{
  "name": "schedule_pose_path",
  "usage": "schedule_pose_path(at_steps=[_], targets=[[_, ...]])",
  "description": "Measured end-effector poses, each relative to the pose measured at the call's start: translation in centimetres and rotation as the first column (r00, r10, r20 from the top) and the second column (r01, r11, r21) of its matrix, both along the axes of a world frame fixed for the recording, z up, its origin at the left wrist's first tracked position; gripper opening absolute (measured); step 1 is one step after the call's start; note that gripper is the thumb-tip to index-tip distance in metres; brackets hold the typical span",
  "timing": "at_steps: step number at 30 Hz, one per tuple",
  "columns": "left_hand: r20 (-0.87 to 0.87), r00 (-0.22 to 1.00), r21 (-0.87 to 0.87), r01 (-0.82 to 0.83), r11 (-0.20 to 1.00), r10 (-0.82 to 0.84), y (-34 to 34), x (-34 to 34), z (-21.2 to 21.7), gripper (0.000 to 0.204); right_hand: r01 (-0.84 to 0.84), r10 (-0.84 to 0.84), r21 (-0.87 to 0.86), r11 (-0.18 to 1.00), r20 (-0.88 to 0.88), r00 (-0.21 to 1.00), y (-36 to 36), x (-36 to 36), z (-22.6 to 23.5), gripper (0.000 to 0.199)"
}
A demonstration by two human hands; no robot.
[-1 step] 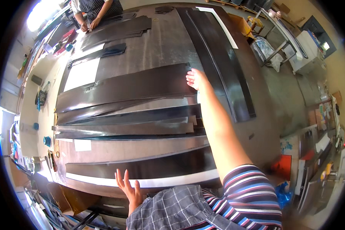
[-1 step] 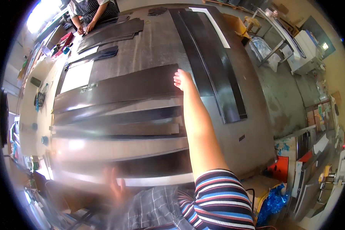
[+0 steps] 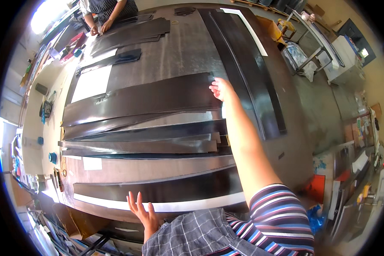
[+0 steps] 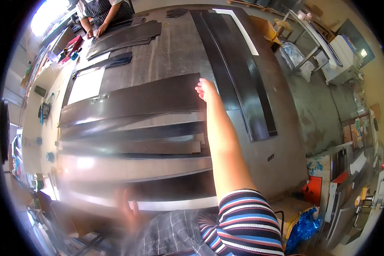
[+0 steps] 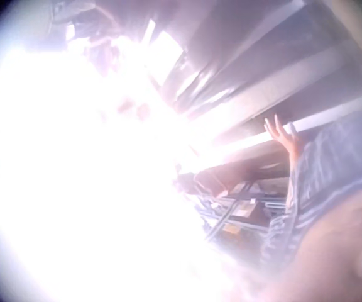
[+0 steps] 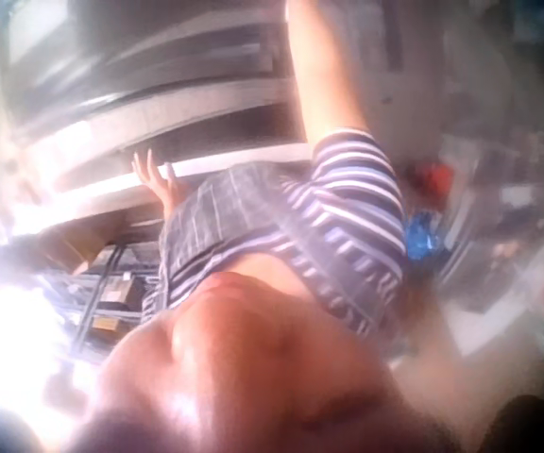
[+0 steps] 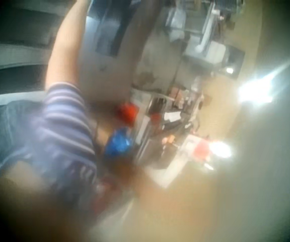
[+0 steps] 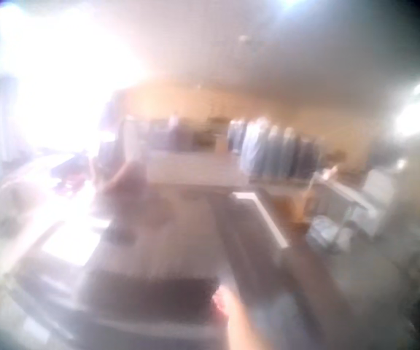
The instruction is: The person repeatedly picks up long white metal profiles from a table and places them onto a growing stack. The action is performed by hand without tools, and the stack accumulates on the table surface.
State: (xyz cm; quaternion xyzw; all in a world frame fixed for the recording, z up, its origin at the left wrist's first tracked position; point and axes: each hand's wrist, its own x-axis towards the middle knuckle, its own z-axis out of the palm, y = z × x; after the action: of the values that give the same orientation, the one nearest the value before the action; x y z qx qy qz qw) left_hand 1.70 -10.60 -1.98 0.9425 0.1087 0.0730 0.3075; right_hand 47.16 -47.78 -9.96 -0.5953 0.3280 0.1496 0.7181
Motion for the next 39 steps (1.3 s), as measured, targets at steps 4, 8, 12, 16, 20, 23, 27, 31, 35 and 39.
schedule_pose_path(at_steps=[4,8,12,16,20,23,27,31,35,39], targets=[[0.01,0.996,-0.006,-0.091,0.996,0.091,-0.8,-0.1,-0.5,0.041,-0.236,0.287,-0.282,0.93,0.156,0.945,2.5,-0.5,1.2,0.028],[0.056,0.998,-0.178,-0.032,0.984,0.042,-1.2,2.1,-0.8,0.043,-0.359,0.766,-0.828,0.431,0.125,0.631,3.7,-2.5,4.4,0.03],[0.115,0.992,-0.262,0.073,0.962,-0.044,0.6,6.2,-0.8,0.038,-0.115,0.826,-0.86,0.496,0.427,0.368,9.0,-12.6,14.3,0.021],[0.007,0.991,-0.826,-0.07,0.559,0.135,3.4,10.4,-1.8,0.05,-0.299,0.728,-0.678,0.672,0.53,0.434,4.9,-19.5,17.2,0.014],[-0.078,0.899,-0.993,-0.107,0.043,0.43,6.8,12.0,1.7,0.054,-0.341,0.314,-0.078,0.937,0.621,0.718,-2.5,-26.7,13.6,0.011],[-0.039,0.848,-0.994,0.024,-0.111,0.529,11.3,9.2,1.5,0.04,-0.222,0.175,0.058,0.973,0.439,0.881,-6.9,-33.5,9.4,0.013],[-0.139,0.652,-0.976,-0.217,0.008,0.746,14.4,3.8,-0.4,0.025,-0.381,0.351,0.107,0.918,0.223,0.909,-9.8,-39.3,7.2,0.026],[-0.113,0.6,-0.96,-0.271,0.068,0.792,15.4,-0.4,-3.8,0.031,-0.35,0.35,-0.023,0.936,0.116,0.929,-11.8,-42.1,4.1,0.036],[-0.04,0.551,-0.655,-0.644,0.394,0.834,16.7,-1.8,-6.2,0.05,-0.425,0.412,-0.15,0.893,-0.108,0.905,-10.9,-41.8,4.0,0.037],[0.012,0.625,-0.035,-0.78,0.625,0.78,16.4,-2.4,-5.5,0.064,-0.706,0.663,-0.259,0.659,-0.242,0.708,-8.9,-39.5,5.6,0.032]])
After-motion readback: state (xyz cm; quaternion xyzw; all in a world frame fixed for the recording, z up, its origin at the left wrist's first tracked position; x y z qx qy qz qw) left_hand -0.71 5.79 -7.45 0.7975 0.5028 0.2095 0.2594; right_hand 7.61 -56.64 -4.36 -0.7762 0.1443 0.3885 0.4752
